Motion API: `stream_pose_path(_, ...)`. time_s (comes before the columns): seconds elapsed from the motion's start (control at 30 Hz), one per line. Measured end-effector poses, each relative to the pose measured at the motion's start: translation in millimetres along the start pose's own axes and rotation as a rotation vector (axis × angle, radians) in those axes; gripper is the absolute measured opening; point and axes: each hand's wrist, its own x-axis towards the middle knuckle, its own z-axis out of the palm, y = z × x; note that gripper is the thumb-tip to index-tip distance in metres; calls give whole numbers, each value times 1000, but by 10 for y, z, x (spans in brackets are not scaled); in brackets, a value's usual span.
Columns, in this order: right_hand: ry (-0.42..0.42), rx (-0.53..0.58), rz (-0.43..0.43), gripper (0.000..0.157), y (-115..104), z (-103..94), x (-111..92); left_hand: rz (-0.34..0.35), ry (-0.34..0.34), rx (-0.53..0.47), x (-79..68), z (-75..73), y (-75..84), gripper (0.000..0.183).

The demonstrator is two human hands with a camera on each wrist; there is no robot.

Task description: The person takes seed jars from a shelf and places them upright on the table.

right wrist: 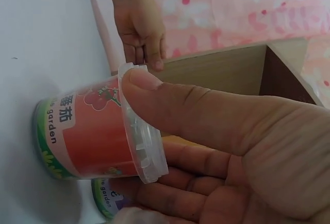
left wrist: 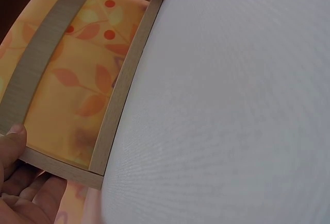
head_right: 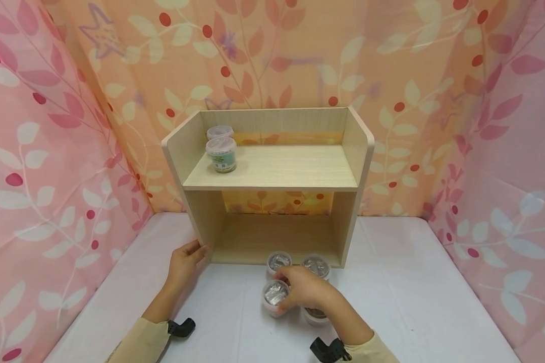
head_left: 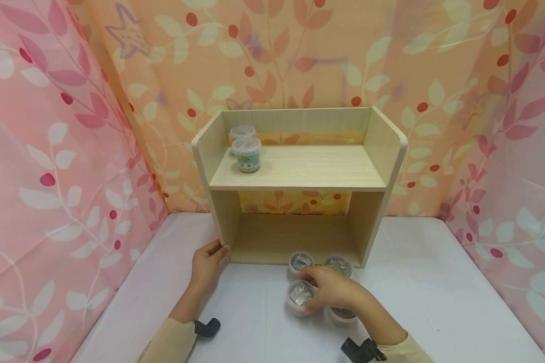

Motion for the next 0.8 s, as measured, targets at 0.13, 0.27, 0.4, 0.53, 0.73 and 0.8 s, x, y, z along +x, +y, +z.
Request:
stream_pose_path(0.13,-6,-17,-2,67,2,-13,-16,-8,11,3,-14,1,29,34)
stream_pose_path(0.27,2,-39,12,68,-26,-21,-36,-10,20,15,0,9,6,34)
stream_pose_path(0.4,10,-40,26,70,-58,-21,-56,-10,40,10,67,15,-160,34)
stream_pose_path(0.53,2,-11,33,70,-86,-41,-85,-3,65,-7,125,19,-342,35)
stream_pose_path(0.73,44,12,39,68,-181,-189,-172,11,65,-51,137,36,-390,36)
stream_pose_path(0.8,79,33,37,64,-232,-268,-203,7,59,-50,141,39,-375,35)
